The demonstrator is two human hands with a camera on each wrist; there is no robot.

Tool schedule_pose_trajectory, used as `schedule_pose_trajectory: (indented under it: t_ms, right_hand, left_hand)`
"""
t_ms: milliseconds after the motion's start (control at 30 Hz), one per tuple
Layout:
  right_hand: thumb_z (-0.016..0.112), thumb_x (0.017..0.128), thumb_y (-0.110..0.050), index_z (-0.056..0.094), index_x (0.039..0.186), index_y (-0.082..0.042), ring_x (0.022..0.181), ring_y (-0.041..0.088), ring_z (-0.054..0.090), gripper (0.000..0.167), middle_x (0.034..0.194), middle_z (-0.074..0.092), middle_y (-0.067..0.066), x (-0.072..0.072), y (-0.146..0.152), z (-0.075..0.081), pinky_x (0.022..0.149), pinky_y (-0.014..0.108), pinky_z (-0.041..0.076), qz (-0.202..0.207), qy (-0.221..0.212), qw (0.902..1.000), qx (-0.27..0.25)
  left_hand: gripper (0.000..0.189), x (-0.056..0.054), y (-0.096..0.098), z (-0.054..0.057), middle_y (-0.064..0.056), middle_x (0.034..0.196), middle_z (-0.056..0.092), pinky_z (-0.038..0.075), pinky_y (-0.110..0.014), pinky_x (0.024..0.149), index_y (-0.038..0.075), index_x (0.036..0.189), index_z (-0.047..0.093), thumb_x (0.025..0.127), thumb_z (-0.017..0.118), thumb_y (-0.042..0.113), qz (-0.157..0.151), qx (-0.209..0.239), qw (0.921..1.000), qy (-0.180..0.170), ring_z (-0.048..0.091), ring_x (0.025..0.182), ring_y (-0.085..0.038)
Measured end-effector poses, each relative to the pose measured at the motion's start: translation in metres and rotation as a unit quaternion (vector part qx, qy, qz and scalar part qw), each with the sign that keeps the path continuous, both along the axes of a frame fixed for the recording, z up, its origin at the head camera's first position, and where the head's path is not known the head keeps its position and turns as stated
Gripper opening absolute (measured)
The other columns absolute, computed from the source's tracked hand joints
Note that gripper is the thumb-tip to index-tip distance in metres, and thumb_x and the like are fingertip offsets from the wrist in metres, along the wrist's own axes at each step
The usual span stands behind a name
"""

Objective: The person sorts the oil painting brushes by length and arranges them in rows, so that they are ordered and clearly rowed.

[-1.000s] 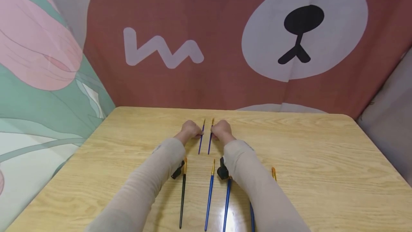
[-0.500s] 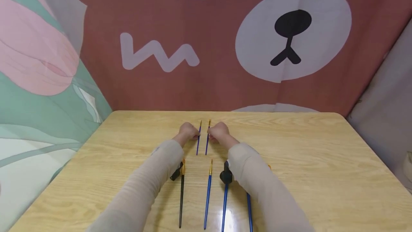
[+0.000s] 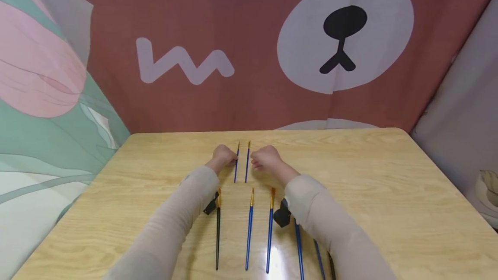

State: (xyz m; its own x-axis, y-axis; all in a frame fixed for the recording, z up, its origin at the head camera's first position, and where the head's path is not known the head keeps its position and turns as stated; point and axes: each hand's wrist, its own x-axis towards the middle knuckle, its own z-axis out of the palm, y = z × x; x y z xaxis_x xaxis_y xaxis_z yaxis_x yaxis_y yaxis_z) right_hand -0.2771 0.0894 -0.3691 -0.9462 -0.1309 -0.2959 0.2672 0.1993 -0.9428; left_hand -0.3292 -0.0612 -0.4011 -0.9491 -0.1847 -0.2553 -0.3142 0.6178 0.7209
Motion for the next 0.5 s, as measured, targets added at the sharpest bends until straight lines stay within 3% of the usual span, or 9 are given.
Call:
schedule_pose_trajectory:
  t_ms: [333, 500]
  right_hand:
    - [0.049, 0.085, -0.006, 0.045, 0.108, 0.015, 0.061, 0.012, 0.058, 0.032, 0.083, 0.057, 0.016, 0.025, 0.024, 0.014, 0.073, 0.036, 0.051, 0.044, 0.028, 0.9986, -0.009]
    - [0.047, 0.086, -0.007, 0.045, 0.108, 0.016, 0.063, 0.013, 0.058, 0.032, 0.087, 0.056, 0.019, 0.041, 0.034, 0.02, 0.069, 0.032, 0.052, 0.054, 0.028, 0.9981, 0.001]
  left_hand:
    - [0.026, 0.0, 0.0, 0.003, -0.01, 0.061, 0.058, 0.048, -0.019, 0.042, -0.008, 0.095, 0.057, 0.072, 0.062, 0.002, 0.005, 0.003, 1.0, -0.007, 0.052, 0.042, -0.011]
    - [0.023, 0.0, -0.001, 0.002, -0.01, 0.06, 0.059, 0.048, -0.021, 0.043, -0.008, 0.092, 0.058, 0.072, 0.062, 0.002, -0.002, -0.003, 1.0, -0.003, 0.053, 0.042, -0.012]
